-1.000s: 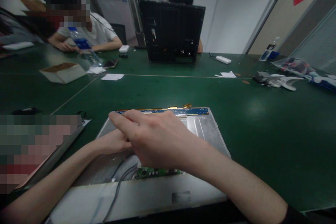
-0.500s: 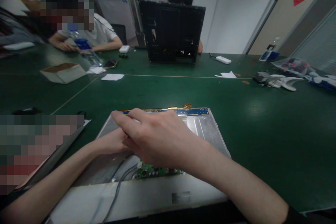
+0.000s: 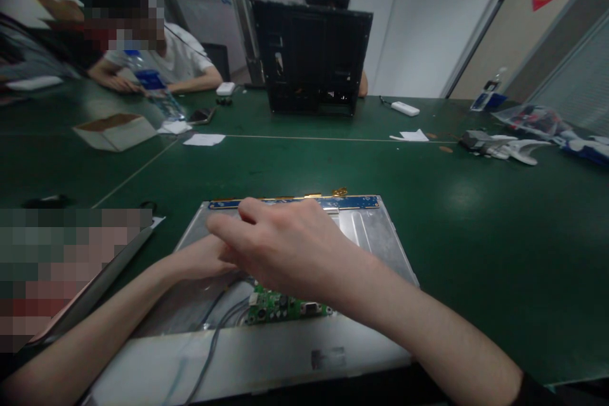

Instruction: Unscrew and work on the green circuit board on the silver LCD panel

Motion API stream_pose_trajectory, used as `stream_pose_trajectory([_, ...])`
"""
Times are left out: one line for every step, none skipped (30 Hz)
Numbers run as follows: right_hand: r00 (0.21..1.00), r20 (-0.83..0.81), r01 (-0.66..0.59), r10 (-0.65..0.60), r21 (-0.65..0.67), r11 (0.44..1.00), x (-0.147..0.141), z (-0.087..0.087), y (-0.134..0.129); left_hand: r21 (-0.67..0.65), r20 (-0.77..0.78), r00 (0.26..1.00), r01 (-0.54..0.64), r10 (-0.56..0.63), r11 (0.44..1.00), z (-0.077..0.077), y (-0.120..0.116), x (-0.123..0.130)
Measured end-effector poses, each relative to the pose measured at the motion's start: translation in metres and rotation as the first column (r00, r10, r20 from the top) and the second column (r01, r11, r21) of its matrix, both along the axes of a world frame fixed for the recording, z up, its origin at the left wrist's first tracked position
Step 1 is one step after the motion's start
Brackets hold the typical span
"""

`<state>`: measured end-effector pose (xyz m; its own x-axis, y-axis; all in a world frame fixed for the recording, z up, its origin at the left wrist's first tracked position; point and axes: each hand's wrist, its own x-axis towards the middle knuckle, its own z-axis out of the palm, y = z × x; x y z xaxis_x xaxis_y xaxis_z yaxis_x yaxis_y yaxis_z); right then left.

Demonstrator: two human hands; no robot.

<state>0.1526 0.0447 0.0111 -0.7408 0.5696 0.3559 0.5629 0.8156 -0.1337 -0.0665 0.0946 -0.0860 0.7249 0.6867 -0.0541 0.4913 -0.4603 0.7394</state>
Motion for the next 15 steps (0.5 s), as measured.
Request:
stream_pose_trajectory([1.0, -0.009, -0.002, 0.001, -0.006, 1.0, 0.0, 0.0002, -0.0004, 0.001, -0.003, 1.0, 0.002, -0.002, 1.0, -0.0012, -0.0002, -0.0003])
stream_pose_trajectory([1.0, -0.018, -0.006, 0.006, -0.016, 1.0, 0.0001, 0.0003, -0.0007, 0.001, -0.002, 1.0, 0.004, -0.004, 1.0, -0.0024, -0.0001, -0.0004])
stream_pose_trajectory([1.0, -0.028, -0.013, 0.012, -0.025, 1.0, 0.0001, 0.0003, -0.0009, -0.001, 0.004, 1.0, 0.005, -0.005, 1.0, -0.0035, 0.0001, -0.0003])
stream_pose_trajectory([0.999, -0.033, -0.017, 0.016, -0.034, 0.999, 0.0002, 0.0002, -0.001, -0.003, 0.017, 1.0, 0.008, -0.008, 1.0, -0.0044, 0.0004, 0.0001])
stream_pose_trajectory([0.999, -0.034, -0.02, 0.019, -0.04, 0.999, 0.0002, -0.0001, -0.001, -0.004, 0.033, 0.999, 0.011, -0.011, 1.0, -0.005, 0.0008, 0.0005])
stream_pose_trajectory([0.999, -0.031, -0.022, 0.021, -0.044, 0.999, 0.0003, -0.0005, -0.0008, -0.005, 0.046, 0.999, 0.015, -0.015, 1.0, -0.0053, 0.0012, 0.001])
stream_pose_trajectory([0.999, -0.026, -0.024, 0.023, -0.045, 0.999, 0.0004, -0.0009, -0.0006, -0.007, 0.054, 0.998, 0.018, -0.018, 1.0, -0.0053, 0.0017, 0.0014])
stream_pose_trajectory([1.0, -0.021, -0.022, 0.021, -0.045, 0.999, 0.0004, -0.0013, -0.0003, -0.012, 0.057, 0.998, 0.022, -0.021, 1.0, -0.0051, 0.0022, 0.0019])
stream_pose_trajectory([1.0, -0.015, -0.018, 0.017, -0.043, 0.999, 0.0004, -0.0016, 0.0, -0.022, 0.055, 0.998, 0.026, -0.025, 0.999, -0.0046, 0.0029, 0.0022])
stream_pose_trajectory([1.0, -0.009, -0.014, 0.013, -0.04, 0.999, 0.0004, -0.0019, 0.0003, -0.036, 0.052, 0.998, 0.032, -0.03, 0.999, -0.0039, 0.0035, 0.0025])
stream_pose_trajectory([1.0, -0.005, -0.01, 0.01, -0.03, 1.0, 0.0004, -0.002, 0.0006, -0.053, 0.051, 0.998, 0.038, -0.035, 0.998, -0.0031, 0.0041, 0.0028])
stream_pose_trajectory([1.0, -0.001, -0.004, 0.004, -0.016, 1.0, 0.0005, -0.0021, 0.0009, -0.067, 0.052, 0.998, 0.042, -0.039, 0.997, -0.0021, 0.0047, 0.0029])
stream_pose_trajectory([1.0, 0.005, 0.001, -0.001, -0.001, 1.0, 0.0005, -0.0022, 0.0012, -0.076, 0.05, 0.998, 0.042, -0.038, 0.996, -0.001, 0.005, 0.0031])
stream_pose_trajectory([1.0, 0.012, 0.004, -0.004, 0.011, 1.0, 0.0006, -0.0022, 0.0015, -0.076, 0.04, 0.999, 0.035, -0.032, 0.997, 0.0001, 0.0051, 0.0032])
stream_pose_trajectory([1.0, 0.02, 0.006, -0.007, 0.022, 1.0, 0.0007, -0.0022, 0.0018, -0.068, 0.022, 1.0, 0.022, -0.02, 0.997, 0.0011, 0.0049, 0.0032])
